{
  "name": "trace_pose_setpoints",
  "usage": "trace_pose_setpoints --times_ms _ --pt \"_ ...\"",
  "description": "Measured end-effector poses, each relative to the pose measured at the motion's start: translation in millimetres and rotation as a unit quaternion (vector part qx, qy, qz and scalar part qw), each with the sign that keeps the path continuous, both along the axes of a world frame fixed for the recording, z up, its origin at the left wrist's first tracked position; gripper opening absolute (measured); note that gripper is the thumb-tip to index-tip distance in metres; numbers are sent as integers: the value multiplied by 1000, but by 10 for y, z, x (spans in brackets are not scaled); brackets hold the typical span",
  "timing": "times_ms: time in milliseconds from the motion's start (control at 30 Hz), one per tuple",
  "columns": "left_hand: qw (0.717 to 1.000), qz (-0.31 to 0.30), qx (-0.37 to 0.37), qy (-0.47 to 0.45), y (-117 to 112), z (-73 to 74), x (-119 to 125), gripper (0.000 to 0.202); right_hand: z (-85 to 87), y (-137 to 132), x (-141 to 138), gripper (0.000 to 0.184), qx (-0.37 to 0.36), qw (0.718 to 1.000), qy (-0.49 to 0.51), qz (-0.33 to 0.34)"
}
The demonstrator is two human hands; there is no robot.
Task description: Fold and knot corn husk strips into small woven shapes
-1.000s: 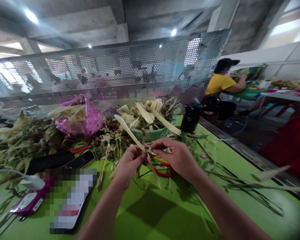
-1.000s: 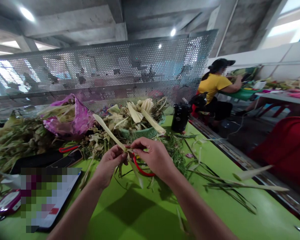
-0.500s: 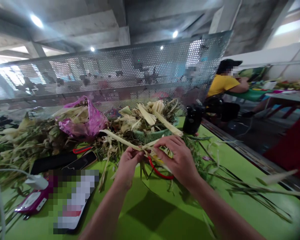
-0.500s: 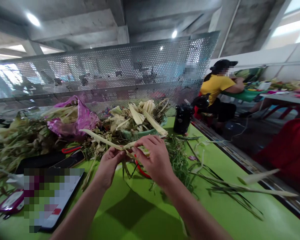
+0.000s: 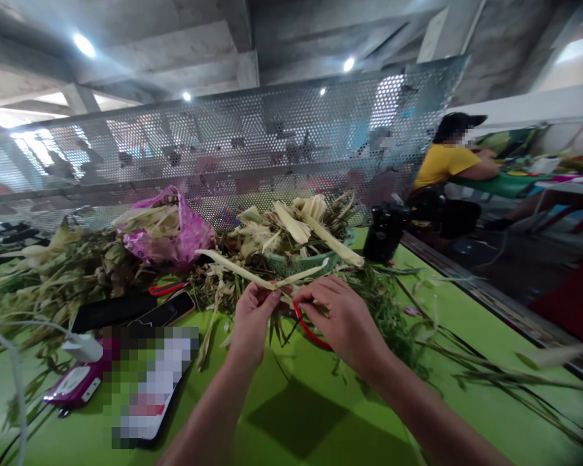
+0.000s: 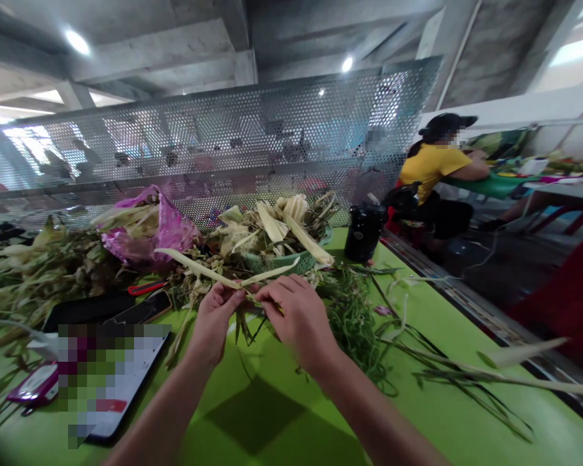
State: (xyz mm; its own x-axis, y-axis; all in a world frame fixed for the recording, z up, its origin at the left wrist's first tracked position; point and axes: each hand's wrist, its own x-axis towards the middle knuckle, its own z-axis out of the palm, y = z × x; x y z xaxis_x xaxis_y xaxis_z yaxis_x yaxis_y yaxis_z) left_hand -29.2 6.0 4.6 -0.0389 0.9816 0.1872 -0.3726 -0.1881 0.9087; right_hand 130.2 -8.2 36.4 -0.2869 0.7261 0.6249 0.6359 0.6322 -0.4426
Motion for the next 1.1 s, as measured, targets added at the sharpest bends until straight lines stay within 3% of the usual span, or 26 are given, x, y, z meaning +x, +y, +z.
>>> trace_pose_setpoints --times_ms 100,233,367,467,700,833,933,1100 --pt "999 -1 12 39 -7 -5 30 18 23 -14 -8 11 -15 1000 11 12" --pt "994 -3 47 101 -73 -25 118 11 38 -32 -10 32 -10 997 75 26" --pt "995 5 35 92 -97 -70 151 7 56 -70 -17 15 -10 994 64 82" --pt "994 18 -1 104 -70 -66 101 8 71 -105 -34 13 8 991 16 131" --pt "999 -8 -52 -11 -46 -13 33 23 99 -154 -71 15 16 982 -59 179" --pt "995 -37 -66 -70 -26 -32 29 30 95 -122 -59 9 -64 979 89 170" --pt "992 -61 -54 -94 -26 -30 33 27 63 -71 -55 9 -156 951 212 161" --pt "982 -114 -71 -132 -65 9 58 22 4 11 -56 11 -201 930 287 113"
